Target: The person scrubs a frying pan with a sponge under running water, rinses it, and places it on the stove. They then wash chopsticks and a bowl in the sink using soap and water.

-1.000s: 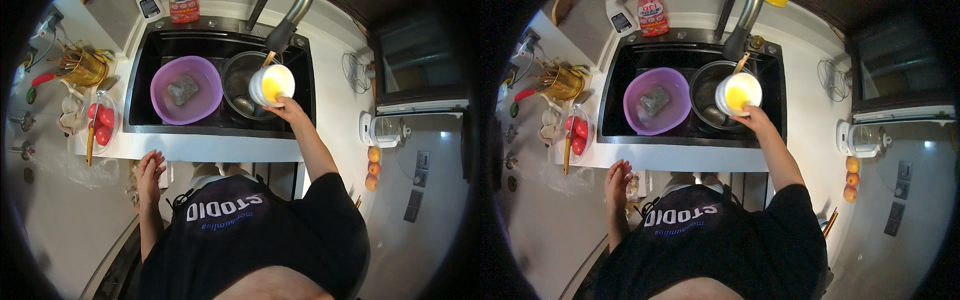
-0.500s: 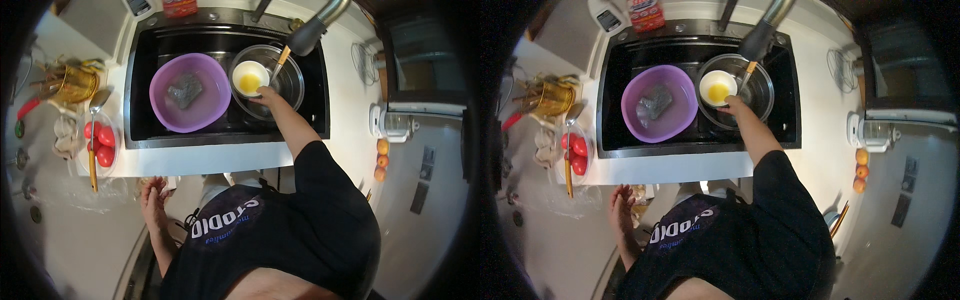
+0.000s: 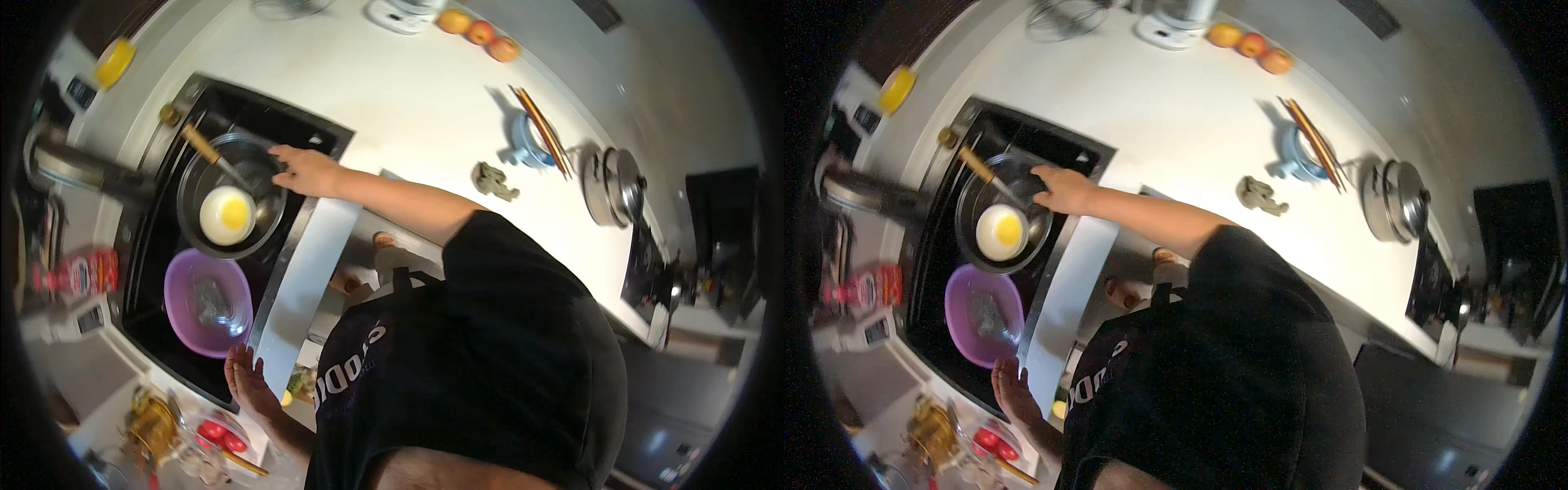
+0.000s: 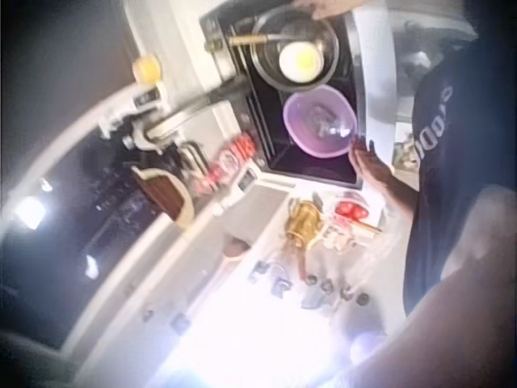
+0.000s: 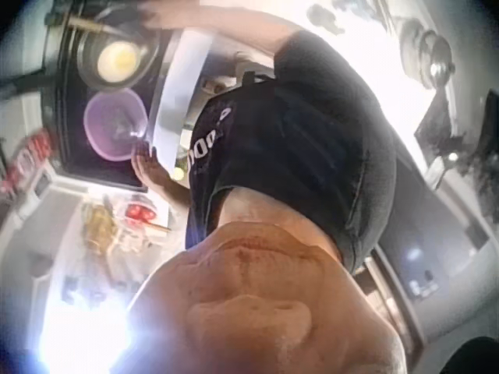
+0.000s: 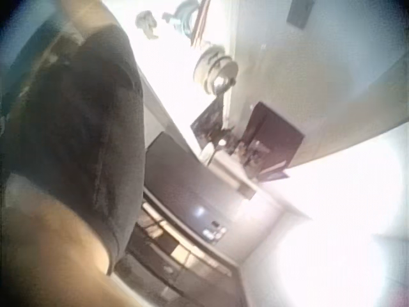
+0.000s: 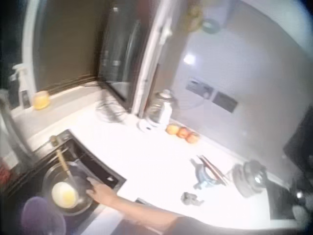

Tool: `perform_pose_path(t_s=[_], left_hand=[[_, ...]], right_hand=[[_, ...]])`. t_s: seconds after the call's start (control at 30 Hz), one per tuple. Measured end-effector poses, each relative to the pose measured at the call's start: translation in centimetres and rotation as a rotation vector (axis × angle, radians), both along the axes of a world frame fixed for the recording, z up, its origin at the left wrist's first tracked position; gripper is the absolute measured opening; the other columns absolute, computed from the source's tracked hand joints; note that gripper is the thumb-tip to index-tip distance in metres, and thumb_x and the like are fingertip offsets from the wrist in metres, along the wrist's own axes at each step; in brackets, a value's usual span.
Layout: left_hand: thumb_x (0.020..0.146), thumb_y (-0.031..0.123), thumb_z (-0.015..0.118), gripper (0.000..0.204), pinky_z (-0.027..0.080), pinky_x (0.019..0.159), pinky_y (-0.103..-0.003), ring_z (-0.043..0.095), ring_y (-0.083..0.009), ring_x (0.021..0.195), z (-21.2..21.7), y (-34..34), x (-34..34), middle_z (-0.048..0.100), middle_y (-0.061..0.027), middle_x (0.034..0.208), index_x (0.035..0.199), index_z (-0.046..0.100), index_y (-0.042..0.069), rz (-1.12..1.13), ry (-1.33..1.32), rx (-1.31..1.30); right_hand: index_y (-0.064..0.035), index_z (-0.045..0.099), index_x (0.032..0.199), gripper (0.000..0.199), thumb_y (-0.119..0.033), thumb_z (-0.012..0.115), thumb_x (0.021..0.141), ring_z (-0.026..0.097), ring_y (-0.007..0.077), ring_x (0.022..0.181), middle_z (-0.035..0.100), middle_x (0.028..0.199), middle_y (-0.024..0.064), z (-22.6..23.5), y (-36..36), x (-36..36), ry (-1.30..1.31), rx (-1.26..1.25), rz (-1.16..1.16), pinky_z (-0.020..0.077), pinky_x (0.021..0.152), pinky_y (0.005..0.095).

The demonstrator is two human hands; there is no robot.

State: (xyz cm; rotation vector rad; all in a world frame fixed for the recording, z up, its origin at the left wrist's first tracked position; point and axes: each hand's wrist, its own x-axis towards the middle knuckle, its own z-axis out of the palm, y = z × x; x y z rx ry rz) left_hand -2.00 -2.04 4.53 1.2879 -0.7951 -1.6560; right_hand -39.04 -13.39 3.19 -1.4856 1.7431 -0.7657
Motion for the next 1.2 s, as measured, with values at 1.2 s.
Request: perform_pose_path(t_s=[1.2], left_hand=[[0.068,0.021,0.058,0.038,0.043,0.080,-0.037,0.054,-0.0320,0.094,-3.4,11.5,-63.6,0.056,-0.0218,0.099,0.097,0.054,-0.004,-1.421,-1.041,-0.998]], right_hand=[[-0.0020,0.051,0.097,0.021,0.000,0.045,0.076,0.056,0.0348,0.085,0.048,0.100,0.0203,-4.8,43.7,-42.6,0.708,0.307,-0.892,0.0479,0.072,0.0392]])
